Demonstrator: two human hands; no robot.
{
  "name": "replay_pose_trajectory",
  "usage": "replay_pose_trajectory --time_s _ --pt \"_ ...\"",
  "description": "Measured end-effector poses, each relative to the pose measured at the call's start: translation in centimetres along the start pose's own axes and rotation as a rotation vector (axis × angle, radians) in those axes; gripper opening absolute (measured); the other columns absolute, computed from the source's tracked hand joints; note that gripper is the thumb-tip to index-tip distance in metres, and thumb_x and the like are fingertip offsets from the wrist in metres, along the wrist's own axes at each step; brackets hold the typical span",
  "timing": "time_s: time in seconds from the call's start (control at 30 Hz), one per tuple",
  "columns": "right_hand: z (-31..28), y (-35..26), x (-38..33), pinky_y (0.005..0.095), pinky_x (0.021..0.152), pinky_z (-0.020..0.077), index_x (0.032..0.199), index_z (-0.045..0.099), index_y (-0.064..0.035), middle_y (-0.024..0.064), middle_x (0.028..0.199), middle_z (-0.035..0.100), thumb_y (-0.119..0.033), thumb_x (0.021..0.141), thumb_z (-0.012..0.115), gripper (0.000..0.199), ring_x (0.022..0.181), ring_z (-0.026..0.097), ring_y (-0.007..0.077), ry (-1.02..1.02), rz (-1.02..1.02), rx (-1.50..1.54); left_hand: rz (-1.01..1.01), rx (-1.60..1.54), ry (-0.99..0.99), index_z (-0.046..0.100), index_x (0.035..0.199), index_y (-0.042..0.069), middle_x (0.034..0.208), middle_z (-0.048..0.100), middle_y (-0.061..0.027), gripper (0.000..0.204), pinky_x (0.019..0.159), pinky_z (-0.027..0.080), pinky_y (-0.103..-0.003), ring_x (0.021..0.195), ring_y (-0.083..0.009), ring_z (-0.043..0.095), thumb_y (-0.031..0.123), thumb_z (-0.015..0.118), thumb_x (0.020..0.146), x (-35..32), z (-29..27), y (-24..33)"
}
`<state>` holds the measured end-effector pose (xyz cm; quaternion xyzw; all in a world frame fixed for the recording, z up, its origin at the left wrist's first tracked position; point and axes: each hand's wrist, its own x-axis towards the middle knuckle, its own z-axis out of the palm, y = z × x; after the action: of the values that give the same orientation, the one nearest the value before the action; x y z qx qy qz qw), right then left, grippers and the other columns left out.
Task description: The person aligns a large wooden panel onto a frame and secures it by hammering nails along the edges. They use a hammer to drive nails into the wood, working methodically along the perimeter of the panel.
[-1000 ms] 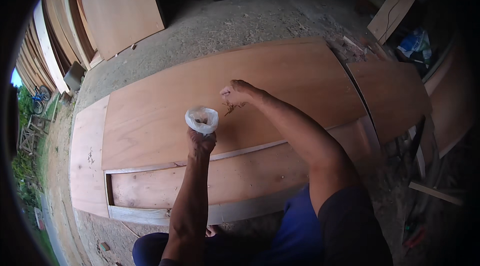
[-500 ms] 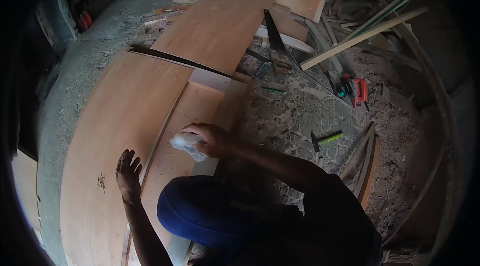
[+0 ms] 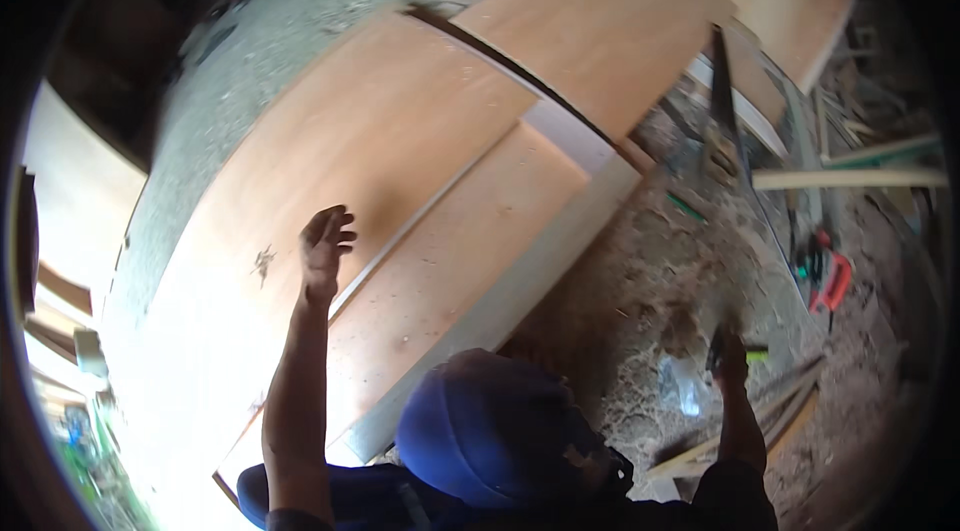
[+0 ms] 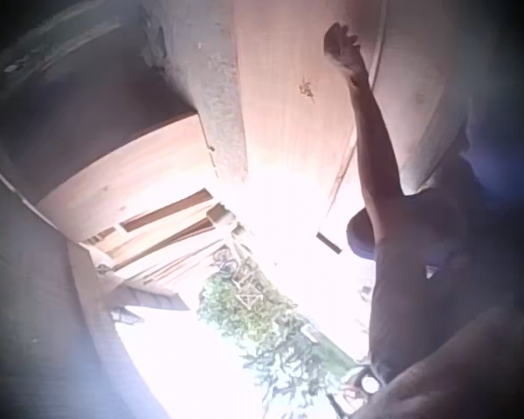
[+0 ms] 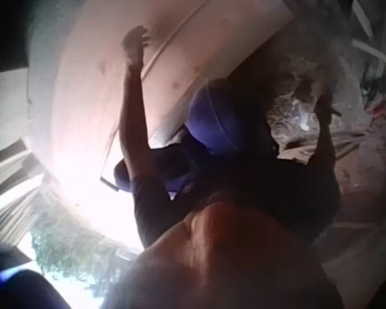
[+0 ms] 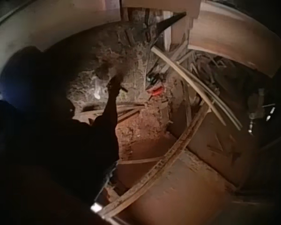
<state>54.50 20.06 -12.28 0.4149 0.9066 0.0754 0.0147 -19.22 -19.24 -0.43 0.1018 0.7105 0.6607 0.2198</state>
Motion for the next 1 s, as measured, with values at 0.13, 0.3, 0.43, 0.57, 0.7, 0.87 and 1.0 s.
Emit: replay_pose_trajectory --time_s 0.13,0.3,0.43,0.57,0.7,0.87,1.0 --pt "0.6 4.5 -0.8 0.0453 0.097 0.0481 0.127 0.059 -0.0072 0.0161 0.119 0.065 -0.011 0.088 0.065 0.040 0.114 0.060 0.0351 -0.059 0.054 -0.003 0.175 0.904 -0.104 0.067 0.118 0.007 0.101 0.073 -0.0136 0.031 0.083 0.055 -0.039 0.090 -0.0268 0.071 0.028 0.057 0.098 0.4 -8.2 3.6" --pt "-1.1 7.1 2.5 0.0461 0.101 0.0464 0.132 0.053 -0.0013 0.0210 0.126 0.060 -0.020 0.091 0.064 0.047 0.116 0.060 0.0362 -0.121 -0.198 -0.306 0.052 1.324 -0.044 0.066 0.122 0.009 0.125 0.067 -0.0135 0.033 0.097 0.051 -0.043 0.114 -0.0330 0.064 0.028 0.060 0.095 -5.6 -23.9 4.0" --pt "-3.5 0.4 11.6 0.0451 0.101 0.0461 0.134 0.052 -0.0004 0.0224 0.130 0.058 -0.017 0.093 0.058 0.044 0.121 0.057 0.0378 -0.052 -0.072 -0.213 -0.027 1.221 0.369 0.059 0.133 0.010 0.138 0.059 -0.0139 0.043 0.105 0.045 -0.045 0.128 -0.0348 0.054 0.032 0.057 0.095 -15.6 -34.8 0.5" --pt "-5.5 -11.8 24.1 0.0442 0.102 0.0457 0.136 0.052 0.0005 0.0238 0.134 0.056 -0.013 0.096 0.053 0.042 0.125 0.055 0.0394 0.162 -0.426 0.117 -0.179 1.051 0.886 0.051 0.141 0.007 0.149 0.048 -0.0191 0.056 0.111 0.040 -0.046 0.133 -0.0394 0.048 0.038 0.057 0.095 -22.4 -42.0 -7.2" --pt "-14.6 -42.1 28.7 0.0451 0.097 0.0465 0.135 0.051 0.0025 0.0249 0.126 0.057 -0.009 0.096 0.053 0.041 0.115 0.056 0.0422 -0.089 -0.918 0.607 -0.447 1.092 1.008 0.042 0.149 0.008 0.159 0.033 -0.0180 0.064 0.117 0.032 -0.046 0.144 -0.0403 0.034 0.047 0.047 0.099 -27.5 -45.2 -10.6" --pt "-28.8 -71.4 18.9 0.0494 0.077 0.0487 0.128 0.054 -0.0010 0.0221 0.103 0.054 -0.001 0.088 0.057 0.041 0.094 0.060 0.0415 -0.220 -1.492 0.450 -0.481 1.107 1.066 0.042 0.149 0.008 0.161 0.029 -0.0182 0.066 0.120 0.025 -0.045 0.148 -0.0384 0.027 0.051 0.046 0.099 -28.3 -49.4 -12.6" --pt "-29.1 -85.9 10.9 0.0497 0.075 0.0509 0.124 0.056 -0.0049 0.0170 0.099 0.053 -0.007 0.088 0.063 0.037 0.095 0.060 0.0386 -0.318 -1.755 0.304 -0.543 1.103 1.180 0.041 0.149 0.008 0.162 0.026 -0.0195 0.069 0.120 0.023 -0.050 0.150 -0.0383 0.022 0.054 0.049 0.097 -30.5 -55.4 -13.3"
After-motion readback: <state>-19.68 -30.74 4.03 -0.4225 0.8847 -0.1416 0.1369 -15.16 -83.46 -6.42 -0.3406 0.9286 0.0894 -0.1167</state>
